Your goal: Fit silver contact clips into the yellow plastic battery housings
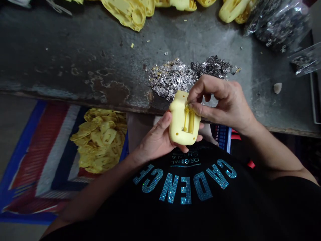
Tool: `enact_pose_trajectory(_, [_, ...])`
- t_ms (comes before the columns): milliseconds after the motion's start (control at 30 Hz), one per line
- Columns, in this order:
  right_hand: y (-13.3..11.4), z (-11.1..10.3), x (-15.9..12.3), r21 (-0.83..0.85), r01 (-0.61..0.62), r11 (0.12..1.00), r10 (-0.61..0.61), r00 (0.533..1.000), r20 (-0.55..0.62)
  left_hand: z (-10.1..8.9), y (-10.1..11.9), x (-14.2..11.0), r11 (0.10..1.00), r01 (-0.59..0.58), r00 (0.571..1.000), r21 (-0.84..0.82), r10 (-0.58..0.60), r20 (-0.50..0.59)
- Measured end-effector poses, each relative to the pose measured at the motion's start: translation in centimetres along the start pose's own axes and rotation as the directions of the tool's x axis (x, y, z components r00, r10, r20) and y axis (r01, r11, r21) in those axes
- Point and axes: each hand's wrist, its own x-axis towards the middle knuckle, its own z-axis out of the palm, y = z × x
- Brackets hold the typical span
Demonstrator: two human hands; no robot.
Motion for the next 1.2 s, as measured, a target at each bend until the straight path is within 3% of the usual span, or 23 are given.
enact_pose_trajectory(300, [-0.6, -0.5, 0.6, -0.175, 0.011, 0.985, 0.005, 0.996, 0.086, 0.4, -0.1, -0.1, 0.998, -0.034, 0.997, 0.054, 0.037, -0.066])
enact_pose_trajectory(467, [-0.6, -0.3, -0.4, -0.228, 0.012, 0.974, -0.014, 1.0, -0.009, 0.7, 0.2, -0.2, 0.999, -0.028, 0.996, 0.045, 0.032, -0.08])
enact_pose_trajectory(600, [0.3, 0.5, -1.8, -0.308, 0.074, 0.949, -0.112, 0.988, -0.107, 1.0, 0.5, -0.2, 1.0, 0.006, 0.997, 0.012, -0.005, -0.079])
enact_pose_trajectory(867, [2.0, 2.3, -3.4, -0.553, 0.296, 0.779, -0.401, 0.913, -0.076, 1.1, 0.3, -0.3, 1.0, -0.005, 0.998, 0.026, 0.007, -0.055])
enact_pose_trajectory(1200, [1.7, 2.1, -3.9, -0.62, 0.329, 0.712, -0.457, 0.888, -0.053, 0.5, -0.2, -0.3, 0.999, -0.032, 0.999, 0.038, 0.031, 0.041])
